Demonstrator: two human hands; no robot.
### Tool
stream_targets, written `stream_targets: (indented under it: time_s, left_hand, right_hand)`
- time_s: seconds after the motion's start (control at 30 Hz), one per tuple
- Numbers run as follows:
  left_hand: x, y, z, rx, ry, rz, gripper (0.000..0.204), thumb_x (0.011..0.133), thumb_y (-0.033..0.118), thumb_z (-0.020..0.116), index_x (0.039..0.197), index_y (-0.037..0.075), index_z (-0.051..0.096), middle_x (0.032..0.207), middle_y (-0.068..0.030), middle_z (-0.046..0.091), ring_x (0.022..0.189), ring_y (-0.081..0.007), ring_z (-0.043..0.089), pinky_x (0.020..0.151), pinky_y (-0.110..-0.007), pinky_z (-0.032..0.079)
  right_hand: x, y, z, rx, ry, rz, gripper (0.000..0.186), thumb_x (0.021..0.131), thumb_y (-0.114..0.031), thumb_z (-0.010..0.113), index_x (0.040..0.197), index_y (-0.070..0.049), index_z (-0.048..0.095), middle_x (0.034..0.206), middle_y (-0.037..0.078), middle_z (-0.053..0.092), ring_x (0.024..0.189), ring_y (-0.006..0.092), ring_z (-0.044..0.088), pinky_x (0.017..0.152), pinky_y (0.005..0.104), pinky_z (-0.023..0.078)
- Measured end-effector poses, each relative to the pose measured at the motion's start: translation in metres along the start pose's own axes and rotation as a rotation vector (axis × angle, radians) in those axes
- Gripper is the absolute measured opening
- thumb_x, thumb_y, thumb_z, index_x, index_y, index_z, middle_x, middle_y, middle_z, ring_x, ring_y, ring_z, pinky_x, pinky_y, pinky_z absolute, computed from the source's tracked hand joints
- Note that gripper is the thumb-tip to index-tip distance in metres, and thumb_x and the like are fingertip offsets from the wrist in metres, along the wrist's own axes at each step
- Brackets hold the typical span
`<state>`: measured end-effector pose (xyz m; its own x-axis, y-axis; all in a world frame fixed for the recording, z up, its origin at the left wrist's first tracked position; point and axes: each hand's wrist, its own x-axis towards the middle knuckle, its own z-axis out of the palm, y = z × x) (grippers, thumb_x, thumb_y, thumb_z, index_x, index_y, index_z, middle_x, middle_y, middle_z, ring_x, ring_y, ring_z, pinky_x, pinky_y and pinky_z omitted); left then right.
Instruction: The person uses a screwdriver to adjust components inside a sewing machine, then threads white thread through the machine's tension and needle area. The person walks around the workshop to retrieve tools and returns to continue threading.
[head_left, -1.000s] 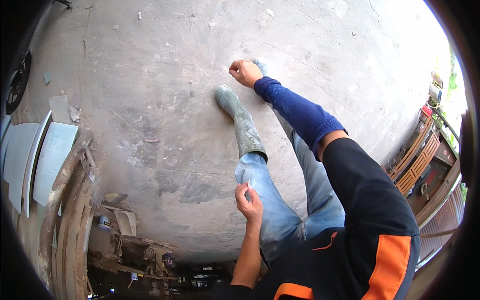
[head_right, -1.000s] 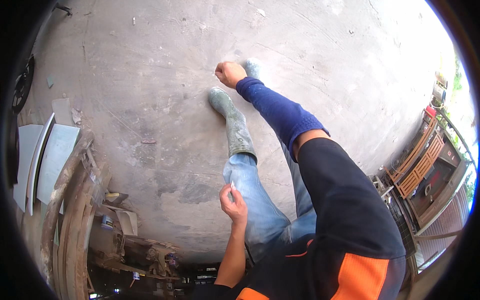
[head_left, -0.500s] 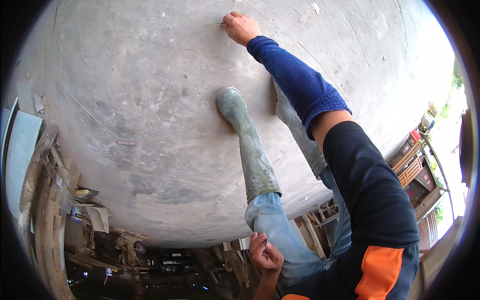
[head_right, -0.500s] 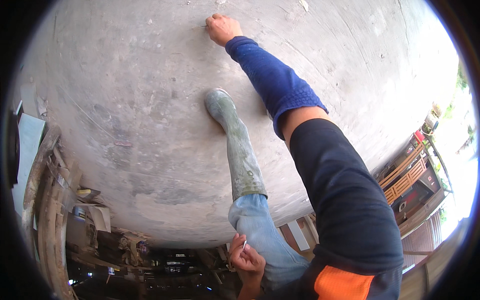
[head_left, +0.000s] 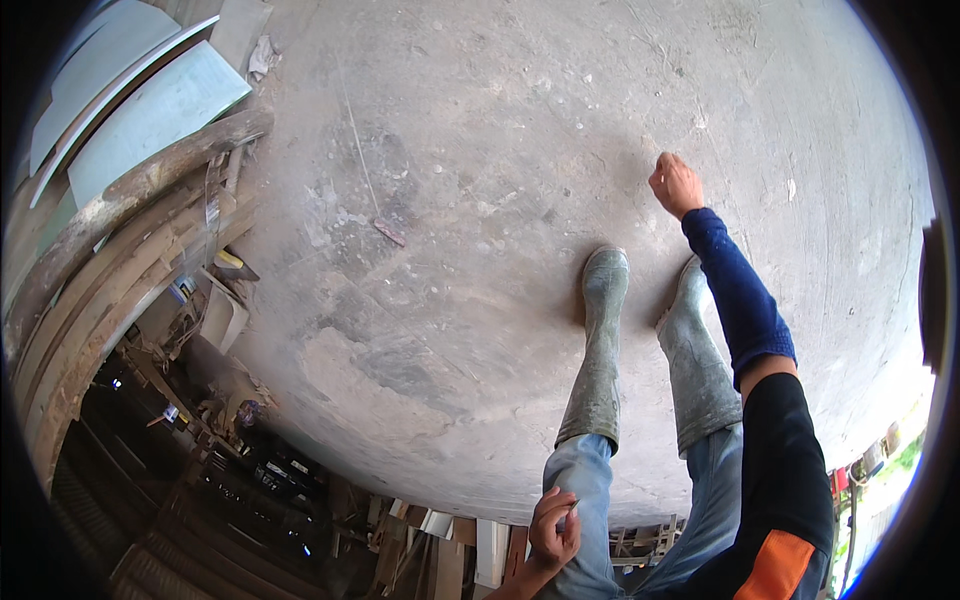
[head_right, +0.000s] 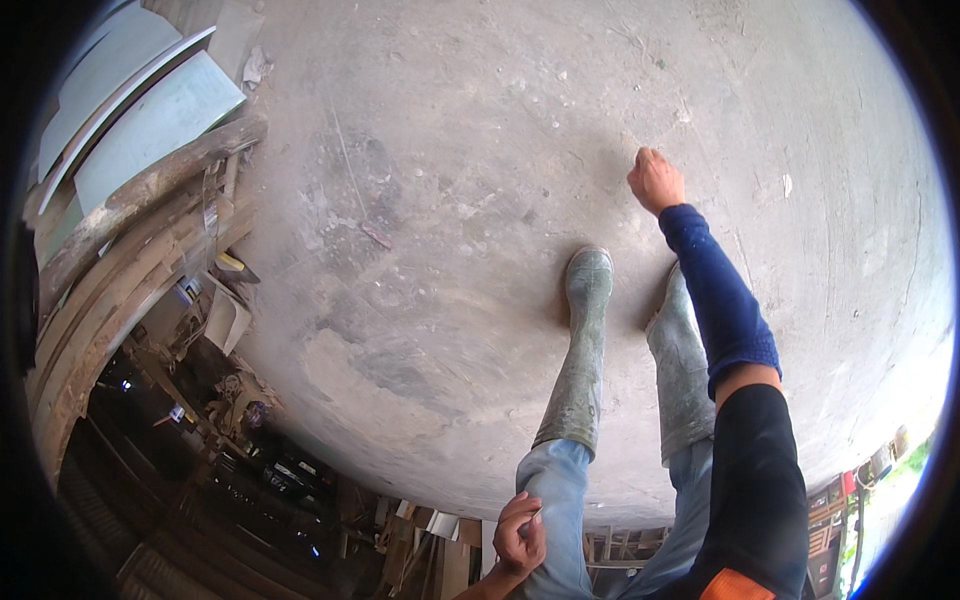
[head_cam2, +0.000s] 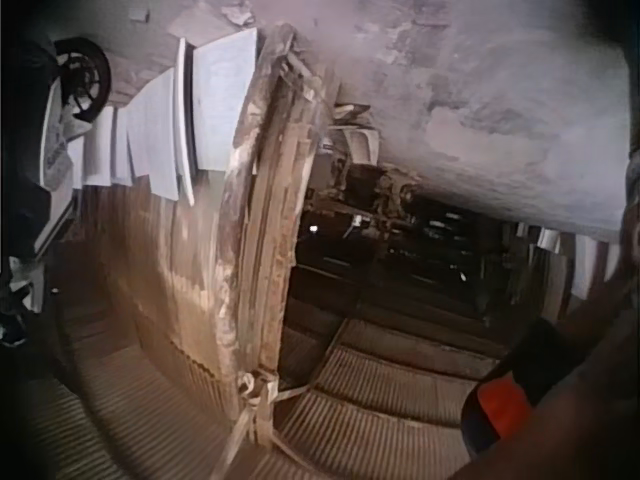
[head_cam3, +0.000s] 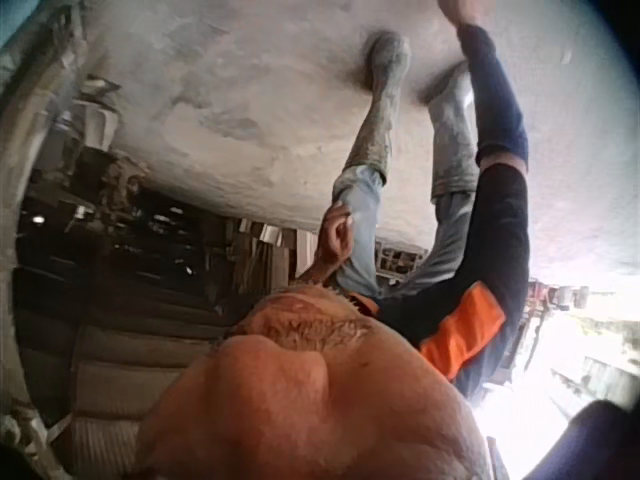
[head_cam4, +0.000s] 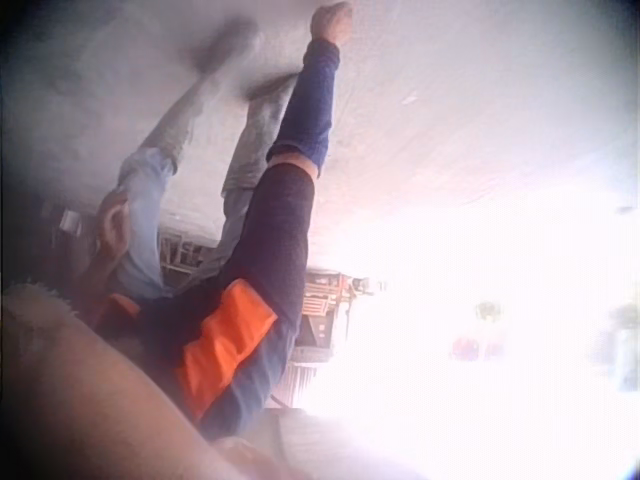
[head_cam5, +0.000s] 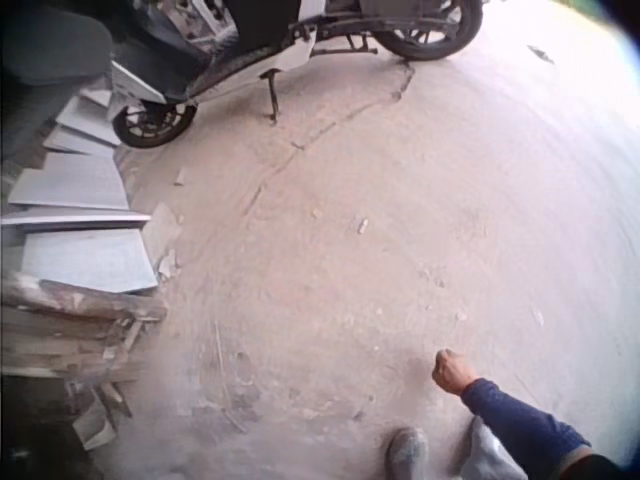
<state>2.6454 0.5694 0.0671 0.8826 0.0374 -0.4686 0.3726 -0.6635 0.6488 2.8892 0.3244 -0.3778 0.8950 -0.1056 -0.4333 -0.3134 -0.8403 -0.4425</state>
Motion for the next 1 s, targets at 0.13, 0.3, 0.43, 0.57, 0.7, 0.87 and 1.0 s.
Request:
stream_targets:
  time_s: [0.13, 0.3, 0.43, 0.57, 0.7, 0.87, 1.0]
  left_hand:
    - [-0.004, 0.002, 0.007, -0.069, 0.089, 0.014, 0.021, 0.083, -0.003, 0.061, 0.099, 0.001, 0.049, 0.094, -0.0160, 0.062, 0.088, -0.0309, 0.062, 0.090, -0.044, 0.050]
    - [-0.026, 0.004, 0.017, -0.066, 0.172, -0.203, 0.016, 0.086, 0.004, 0.063, 0.098, 0.000, 0.053, 0.092, -0.0181, 0.062, 0.085, -0.0331, 0.063, 0.075, -0.037, 0.051]
    - [-0.037, -0.006, 0.016, -0.769, 0.511, -0.646, 0.019, 0.093, 0.012, 0.058, 0.101, -0.002, 0.049, 0.096, -0.0130, 0.061, 0.085, -0.0187, 0.063, 0.075, -0.030, 0.053]
    - [-0.033, 0.031, -0.080, -1.226, 0.591, -0.751, 0.022, 0.094, 0.016, 0.057, 0.103, -0.002, 0.048, 0.099, -0.0126, 0.059, 0.087, -0.0209, 0.062, 0.080, -0.032, 0.054]
    - [-0.062, 0.038, -0.189, -1.307, 0.696, -0.555, 0.024, 0.092, 0.016, 0.060, 0.102, -0.003, 0.049, 0.100, -0.0142, 0.058, 0.085, -0.0228, 0.063, 0.080, -0.033, 0.055]
    - [-0.124, 0.008, -0.310, -1.434, 0.894, -0.448, 0.020, 0.088, 0.013, 0.063, 0.100, 0.002, 0.052, 0.096, -0.0095, 0.057, 0.083, -0.0216, 0.063, 0.078, -0.036, 0.056]
    - [-0.179, -0.023, -0.405, -1.414, 1.135, -0.335, 0.019, 0.090, 0.016, 0.062, 0.099, 0.002, 0.053, 0.092, -0.0073, 0.058, 0.084, -0.0182, 0.062, 0.079, -0.034, 0.054]
  right_hand:
    - [-0.088, -0.032, -0.011, 0.286, -0.161, 0.174, 0.014, 0.074, -0.014, 0.059, 0.082, -0.003, 0.058, 0.076, 0.019, 0.065, 0.075, 0.0369, 0.064, 0.068, 0.0433, 0.050]
    - [-0.206, -0.078, -0.056, 0.398, -0.392, 0.327, 0.035, 0.072, -0.016, 0.062, 0.103, 0.000, 0.065, 0.087, 0.021, 0.068, 0.083, 0.0319, 0.067, 0.078, 0.0373, 0.052]
    - [-0.263, -0.117, -0.139, 0.636, -0.590, 0.521, 0.024, 0.079, -0.011, 0.062, 0.099, 0.002, 0.066, 0.076, 0.007, 0.065, 0.061, 0.0147, 0.059, 0.054, 0.0295, 0.049]
    - [-0.291, -0.139, -0.227, 0.556, -0.611, 0.427, 0.024, 0.079, -0.010, 0.059, 0.097, 0.003, 0.066, 0.073, 0.009, 0.063, 0.058, 0.0155, 0.058, 0.051, 0.0293, 0.048]
    - [-0.295, -0.186, -0.297, 0.526, -0.605, 0.479, 0.020, 0.076, -0.013, 0.060, 0.092, -0.001, 0.063, 0.076, 0.008, 0.063, 0.056, 0.0160, 0.055, 0.047, 0.0289, 0.045]
    - [-0.285, -0.328, -0.351, 0.427, -0.438, 0.368, 0.016, 0.077, -0.013, 0.058, 0.090, -0.005, 0.063, 0.077, 0.004, 0.060, 0.056, 0.0149, 0.052, 0.047, 0.0291, 0.043]
    - [-0.289, -0.452, -0.340, 0.486, -0.498, 0.213, 0.014, 0.079, -0.015, 0.060, 0.090, -0.007, 0.063, 0.075, 0.003, 0.058, 0.055, 0.0135, 0.050, 0.048, 0.0277, 0.043]
